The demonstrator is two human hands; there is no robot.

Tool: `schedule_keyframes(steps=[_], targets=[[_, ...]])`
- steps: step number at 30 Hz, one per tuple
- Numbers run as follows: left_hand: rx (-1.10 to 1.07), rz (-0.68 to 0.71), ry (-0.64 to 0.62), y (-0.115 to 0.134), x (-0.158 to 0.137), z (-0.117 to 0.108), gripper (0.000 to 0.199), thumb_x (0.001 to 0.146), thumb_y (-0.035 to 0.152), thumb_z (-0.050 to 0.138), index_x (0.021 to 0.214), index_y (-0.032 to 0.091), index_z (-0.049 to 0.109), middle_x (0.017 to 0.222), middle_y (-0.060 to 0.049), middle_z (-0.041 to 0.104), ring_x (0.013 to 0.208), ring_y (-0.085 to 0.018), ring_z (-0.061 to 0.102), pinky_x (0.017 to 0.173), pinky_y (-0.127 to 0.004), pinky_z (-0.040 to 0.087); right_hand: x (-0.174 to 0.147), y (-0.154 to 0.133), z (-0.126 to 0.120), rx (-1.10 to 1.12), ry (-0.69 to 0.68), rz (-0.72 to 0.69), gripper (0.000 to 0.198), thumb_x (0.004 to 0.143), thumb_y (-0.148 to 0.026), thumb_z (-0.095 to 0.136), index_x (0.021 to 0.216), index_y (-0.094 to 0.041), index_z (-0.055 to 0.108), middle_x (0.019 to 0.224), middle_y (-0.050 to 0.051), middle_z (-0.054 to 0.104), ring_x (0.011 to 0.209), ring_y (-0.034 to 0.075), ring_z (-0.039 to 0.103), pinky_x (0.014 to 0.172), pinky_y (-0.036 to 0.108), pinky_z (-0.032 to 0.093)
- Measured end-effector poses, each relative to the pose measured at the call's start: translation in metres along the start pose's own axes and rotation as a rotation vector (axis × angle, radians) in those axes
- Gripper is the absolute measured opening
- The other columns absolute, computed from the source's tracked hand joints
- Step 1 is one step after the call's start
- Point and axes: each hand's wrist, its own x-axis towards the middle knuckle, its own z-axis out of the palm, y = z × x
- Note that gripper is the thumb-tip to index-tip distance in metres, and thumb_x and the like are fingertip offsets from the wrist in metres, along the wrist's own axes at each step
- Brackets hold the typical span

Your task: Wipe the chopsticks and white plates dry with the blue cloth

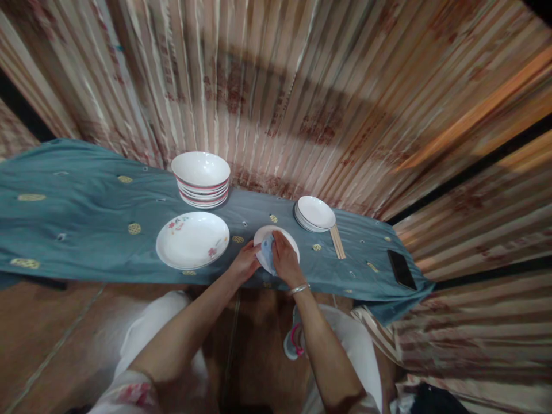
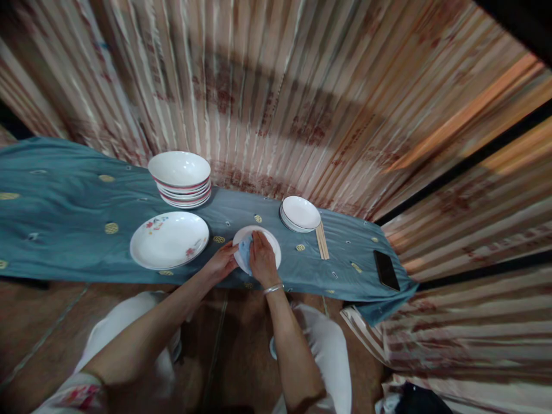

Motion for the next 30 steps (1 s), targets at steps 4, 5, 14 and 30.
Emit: schedule_keyframes(steps=[4,5,14,30], targets=[[0.003,-0.006,0.009,-0.001,0.000,-0.002,0.019,0.064,0.011,0.075,0.081,0.010,0.066,0.071,-0.006,0.070,0.064,-0.018,0.064,0.067,-0.032,0.050,-0.001,0.012,0.000,-0.002,0.031,-0.005,0.048,0.094,-0.026,0.028,0.134,-0.007,0.048,0.135,0.019,0.052,0.128,0.024,0.046,0.108,0.045,0.038],[0.005,-0.007,0.013,-0.001,0.000,-0.003,0.020,0.064,0.011,0.075,0.082,0.010,0.066,0.072,-0.006,0.070,0.065,-0.018,0.064,0.068,-0.032,0.051,-0.001,0.015,0.000,-0.003,0.040,-0.004,0.048,0.094,-0.025,0.029,0.134,-0.007,0.048,0.135,0.019,0.052,0.128,0.024,0.047,0.108,0.046,0.038],[0.008,-0.014,0.003,0.000,-0.001,-0.003,0.023,0.064,0.012,0.075,0.085,0.010,0.065,0.073,-0.006,0.071,0.065,-0.018,0.064,0.067,-0.032,0.051,-0.011,0.029,-0.003,-0.031,0.078,0.011,0.045,0.093,-0.022,0.031,0.130,-0.006,0.051,0.130,0.019,0.057,0.126,0.024,0.049,0.106,0.045,0.040],[0.006,-0.011,-0.031,-0.002,0.003,-0.006,0.028,0.060,0.015,0.079,0.084,0.010,0.065,0.071,-0.005,0.070,0.064,-0.017,0.063,0.064,-0.029,0.049,-0.035,0.029,-0.009,-0.083,0.105,0.044,0.046,0.093,-0.021,0.028,0.129,-0.003,0.051,0.129,0.022,0.057,0.125,0.025,0.051,0.106,0.043,0.041]])
